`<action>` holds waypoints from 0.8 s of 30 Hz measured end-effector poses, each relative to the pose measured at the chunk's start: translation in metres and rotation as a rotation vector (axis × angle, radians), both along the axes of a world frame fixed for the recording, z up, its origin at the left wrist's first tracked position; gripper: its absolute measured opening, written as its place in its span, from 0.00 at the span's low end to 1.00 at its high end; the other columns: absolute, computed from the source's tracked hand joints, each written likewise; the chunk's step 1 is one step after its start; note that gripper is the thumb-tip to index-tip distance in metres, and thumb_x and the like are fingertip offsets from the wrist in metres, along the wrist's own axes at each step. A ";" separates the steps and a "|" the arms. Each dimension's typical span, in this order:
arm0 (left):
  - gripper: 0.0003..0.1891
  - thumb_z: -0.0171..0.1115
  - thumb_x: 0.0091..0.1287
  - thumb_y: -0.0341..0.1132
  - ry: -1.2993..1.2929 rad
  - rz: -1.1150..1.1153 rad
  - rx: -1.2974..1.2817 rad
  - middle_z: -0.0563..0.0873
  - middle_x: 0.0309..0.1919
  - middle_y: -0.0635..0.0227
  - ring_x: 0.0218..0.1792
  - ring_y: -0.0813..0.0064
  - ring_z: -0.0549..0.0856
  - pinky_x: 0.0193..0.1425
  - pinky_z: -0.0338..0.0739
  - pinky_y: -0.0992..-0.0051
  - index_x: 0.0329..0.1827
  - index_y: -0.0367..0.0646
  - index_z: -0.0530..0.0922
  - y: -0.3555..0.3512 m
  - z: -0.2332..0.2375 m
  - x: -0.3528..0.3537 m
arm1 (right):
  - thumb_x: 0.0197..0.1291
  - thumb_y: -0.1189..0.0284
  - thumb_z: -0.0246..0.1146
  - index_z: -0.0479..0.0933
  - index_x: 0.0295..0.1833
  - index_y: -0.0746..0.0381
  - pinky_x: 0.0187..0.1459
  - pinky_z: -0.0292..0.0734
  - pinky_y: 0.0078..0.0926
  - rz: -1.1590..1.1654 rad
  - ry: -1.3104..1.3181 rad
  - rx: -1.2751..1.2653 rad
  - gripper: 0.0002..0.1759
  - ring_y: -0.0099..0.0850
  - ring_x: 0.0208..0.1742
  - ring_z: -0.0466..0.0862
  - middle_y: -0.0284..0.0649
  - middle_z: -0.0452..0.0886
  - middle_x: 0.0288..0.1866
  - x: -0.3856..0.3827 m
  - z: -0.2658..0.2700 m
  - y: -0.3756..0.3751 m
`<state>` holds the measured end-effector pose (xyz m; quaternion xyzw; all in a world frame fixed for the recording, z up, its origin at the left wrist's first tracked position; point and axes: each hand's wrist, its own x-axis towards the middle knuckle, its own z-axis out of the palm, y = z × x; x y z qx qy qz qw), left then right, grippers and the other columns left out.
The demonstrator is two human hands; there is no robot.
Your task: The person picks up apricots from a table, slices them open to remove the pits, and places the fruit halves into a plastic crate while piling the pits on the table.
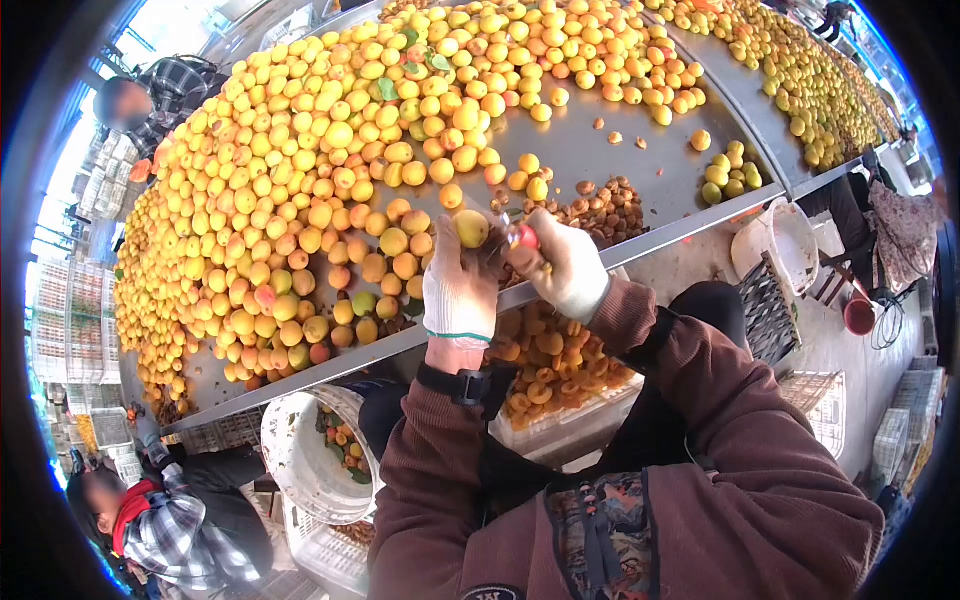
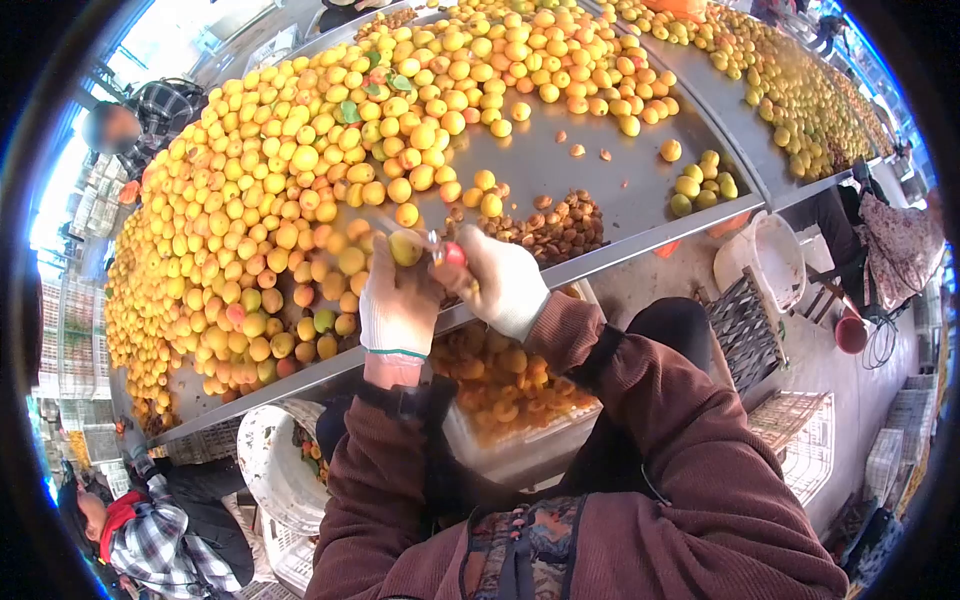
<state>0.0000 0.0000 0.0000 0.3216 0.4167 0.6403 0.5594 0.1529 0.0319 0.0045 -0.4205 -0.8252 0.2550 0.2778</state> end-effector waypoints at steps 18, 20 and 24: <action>0.14 0.51 0.75 0.38 0.348 0.044 0.016 0.81 0.42 0.64 0.44 0.73 0.83 0.51 0.78 0.72 0.52 0.36 0.76 0.003 -0.035 0.033 | 0.62 0.67 0.64 0.71 0.38 0.64 0.32 0.76 0.40 -0.204 0.461 -0.066 0.12 0.51 0.29 0.81 0.49 0.77 0.28 -0.009 -0.003 -0.009; 0.15 0.50 0.75 0.42 0.717 0.017 0.095 0.82 0.37 0.67 0.36 0.73 0.84 0.39 0.79 0.74 0.48 0.39 0.79 -0.007 -0.009 0.034 | 0.60 0.67 0.64 0.70 0.37 0.62 0.32 0.77 0.43 -0.135 0.382 0.032 0.12 0.52 0.31 0.81 0.49 0.77 0.30 -0.006 0.001 -0.010; 0.16 0.49 0.76 0.50 -0.182 0.009 -0.482 0.80 0.27 0.73 0.17 0.81 0.74 0.14 0.62 0.80 0.42 0.49 0.78 -0.005 -0.001 0.036 | 0.57 0.67 0.65 0.70 0.37 0.61 0.32 0.78 0.45 -0.080 0.329 0.133 0.12 0.50 0.30 0.82 0.47 0.77 0.30 -0.008 -0.005 -0.005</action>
